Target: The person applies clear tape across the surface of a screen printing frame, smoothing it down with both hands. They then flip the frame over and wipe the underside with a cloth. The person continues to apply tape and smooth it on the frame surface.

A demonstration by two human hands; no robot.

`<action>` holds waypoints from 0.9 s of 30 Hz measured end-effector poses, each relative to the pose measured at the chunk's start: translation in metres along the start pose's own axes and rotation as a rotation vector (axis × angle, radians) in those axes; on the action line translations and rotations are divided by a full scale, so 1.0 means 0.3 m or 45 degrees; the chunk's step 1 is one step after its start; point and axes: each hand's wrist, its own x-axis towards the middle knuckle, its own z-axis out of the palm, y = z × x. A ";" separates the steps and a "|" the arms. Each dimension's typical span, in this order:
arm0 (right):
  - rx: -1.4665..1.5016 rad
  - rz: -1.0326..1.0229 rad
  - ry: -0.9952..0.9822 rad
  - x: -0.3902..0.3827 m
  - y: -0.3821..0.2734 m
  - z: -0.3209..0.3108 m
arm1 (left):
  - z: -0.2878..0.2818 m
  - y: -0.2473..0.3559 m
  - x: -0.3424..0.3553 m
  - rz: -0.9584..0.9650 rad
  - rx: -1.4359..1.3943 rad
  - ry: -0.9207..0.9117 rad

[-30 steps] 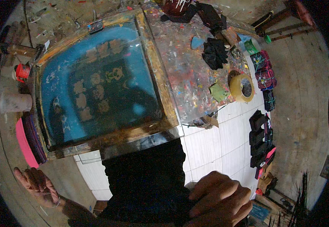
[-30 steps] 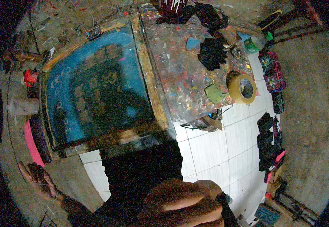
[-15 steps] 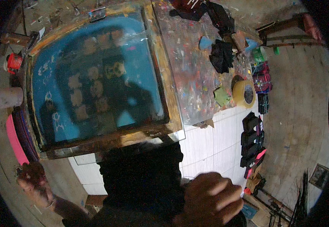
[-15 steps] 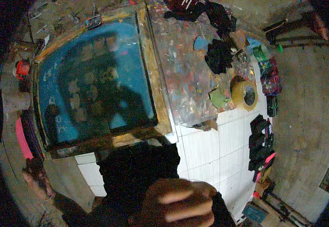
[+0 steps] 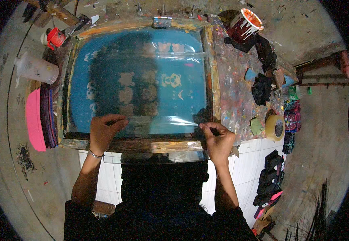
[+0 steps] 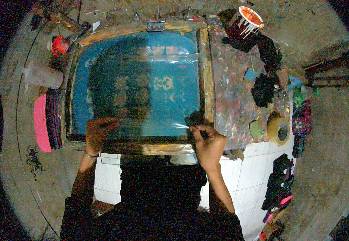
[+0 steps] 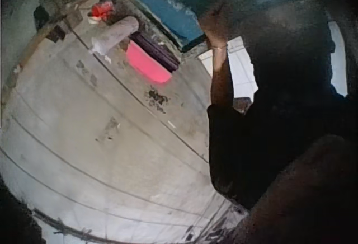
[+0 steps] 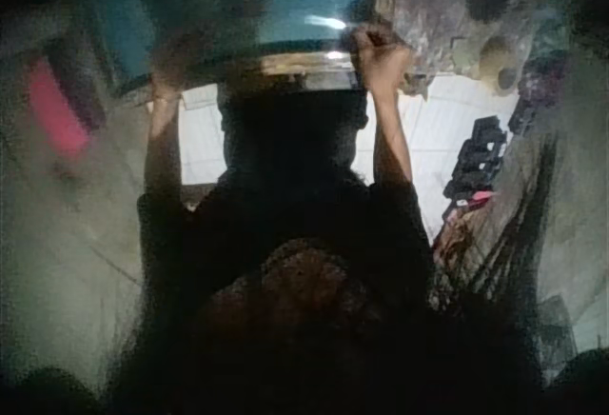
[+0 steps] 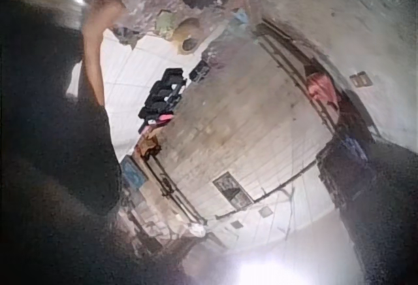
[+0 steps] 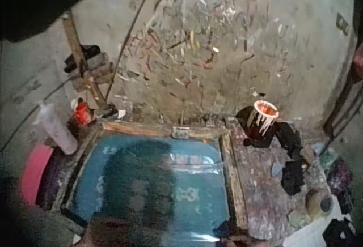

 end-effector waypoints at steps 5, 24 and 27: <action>-0.132 -0.029 0.016 0.000 -0.025 0.007 | 0.017 0.006 0.014 0.013 0.120 0.047; -0.737 -0.433 -0.132 0.046 -0.027 0.005 | 0.095 -0.023 0.004 0.020 0.105 0.131; -0.781 -0.435 -0.147 0.039 -0.019 0.006 | 0.092 -0.023 0.013 0.036 0.137 0.132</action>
